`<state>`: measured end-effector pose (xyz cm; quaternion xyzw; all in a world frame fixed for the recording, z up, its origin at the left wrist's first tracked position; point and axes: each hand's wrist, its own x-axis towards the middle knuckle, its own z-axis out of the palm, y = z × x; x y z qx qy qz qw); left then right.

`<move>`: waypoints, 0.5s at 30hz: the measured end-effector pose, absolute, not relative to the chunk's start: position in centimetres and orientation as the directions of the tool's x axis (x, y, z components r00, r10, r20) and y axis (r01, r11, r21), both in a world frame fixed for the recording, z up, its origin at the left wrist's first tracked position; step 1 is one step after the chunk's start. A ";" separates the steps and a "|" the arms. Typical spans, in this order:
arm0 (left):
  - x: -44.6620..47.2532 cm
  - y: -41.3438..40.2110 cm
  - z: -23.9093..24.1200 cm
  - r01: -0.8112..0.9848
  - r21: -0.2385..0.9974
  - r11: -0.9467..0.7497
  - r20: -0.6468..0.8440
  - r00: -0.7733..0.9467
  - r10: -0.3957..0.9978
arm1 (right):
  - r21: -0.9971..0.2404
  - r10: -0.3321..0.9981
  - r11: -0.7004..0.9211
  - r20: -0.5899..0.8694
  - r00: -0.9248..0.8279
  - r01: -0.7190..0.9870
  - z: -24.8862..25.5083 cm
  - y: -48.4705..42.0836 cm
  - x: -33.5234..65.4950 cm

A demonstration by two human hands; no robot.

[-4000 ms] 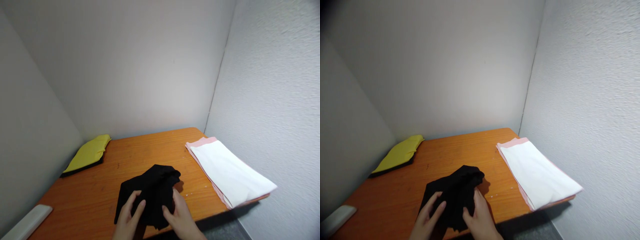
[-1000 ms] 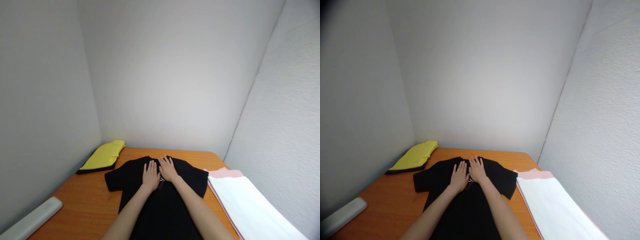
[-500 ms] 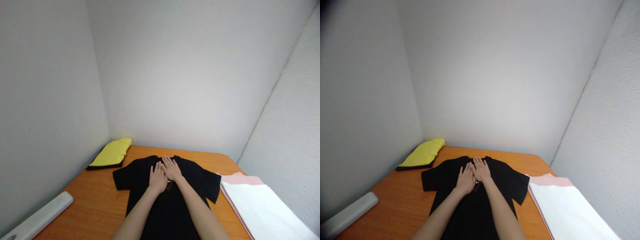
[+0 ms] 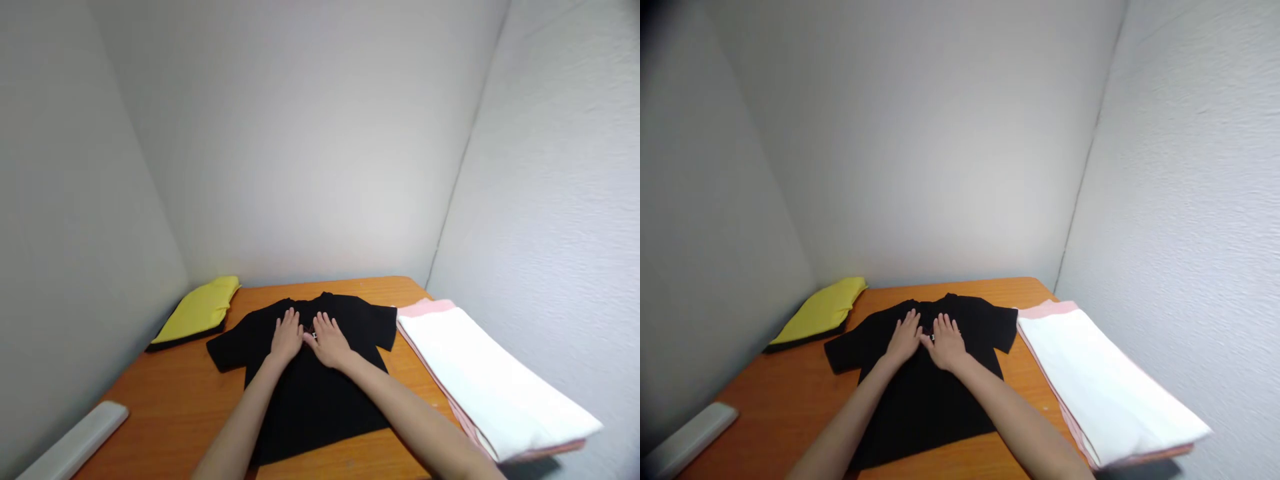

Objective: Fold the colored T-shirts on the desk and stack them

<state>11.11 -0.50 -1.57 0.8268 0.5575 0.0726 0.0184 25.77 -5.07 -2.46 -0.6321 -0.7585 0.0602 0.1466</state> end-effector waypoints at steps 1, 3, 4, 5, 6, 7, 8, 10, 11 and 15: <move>10.4 -1.1 -1.5 0.922 0.082 -0.378 0.109 0.369 0.923 | -0.279 0.976 0.202 0.138 -0.169 0.939 -2.5 -6.4 26.3; 8.8 -2.2 -1.7 0.935 0.005 -0.356 0.122 0.353 0.928 | -0.283 0.975 0.208 0.132 -0.177 0.936 -2.6 -9.0 27.4; 7.9 -2.8 -1.8 0.941 -0.034 -0.338 0.127 0.339 0.932 | -0.284 0.976 0.202 0.132 -0.171 0.937 -2.7 -10.2 28.0; 7.0 -3.2 -2.0 0.946 -0.069 -0.318 0.133 0.324 0.937 | -0.284 0.978 0.193 0.134 -0.160 0.939 -2.8 -11.3 28.6; 6.1 -3.5 -2.3 0.950 -0.094 -0.297 0.134 0.307 0.942 | -0.283 0.980 0.181 0.136 -0.148 0.942 -2.8 -12.2 29.1; 5.3 -3.8 -2.5 0.955 -0.111 -0.275 0.129 0.288 0.949 | -0.282 0.981 0.171 0.138 -0.137 0.944 -2.9 -13.0 29.6; 4.6 -3.9 -2.8 0.961 -0.118 -0.251 0.117 0.264 0.957 | -0.284 0.982 0.164 0.141 -0.128 0.945 -2.9 -13.6 30.0; 3.7 -4.0 -3.3 0.972 -0.110 -0.209 0.087 0.219 0.972 | -0.292 0.982 0.159 0.149 -0.120 0.943 -2.8 -14.4 30.5; 3.4 -4.0 -3.5 0.976 -0.100 -0.194 0.080 0.202 0.976 | -0.298 0.981 0.158 0.153 -0.116 0.942 -2.7 -14.6 30.7; 3.1 -3.9 -4.2 0.981 -0.060 -0.183 0.119 0.189 0.975 | -0.315 0.983 0.145 0.153 -0.100 0.938 -2.5 -14.9 31.0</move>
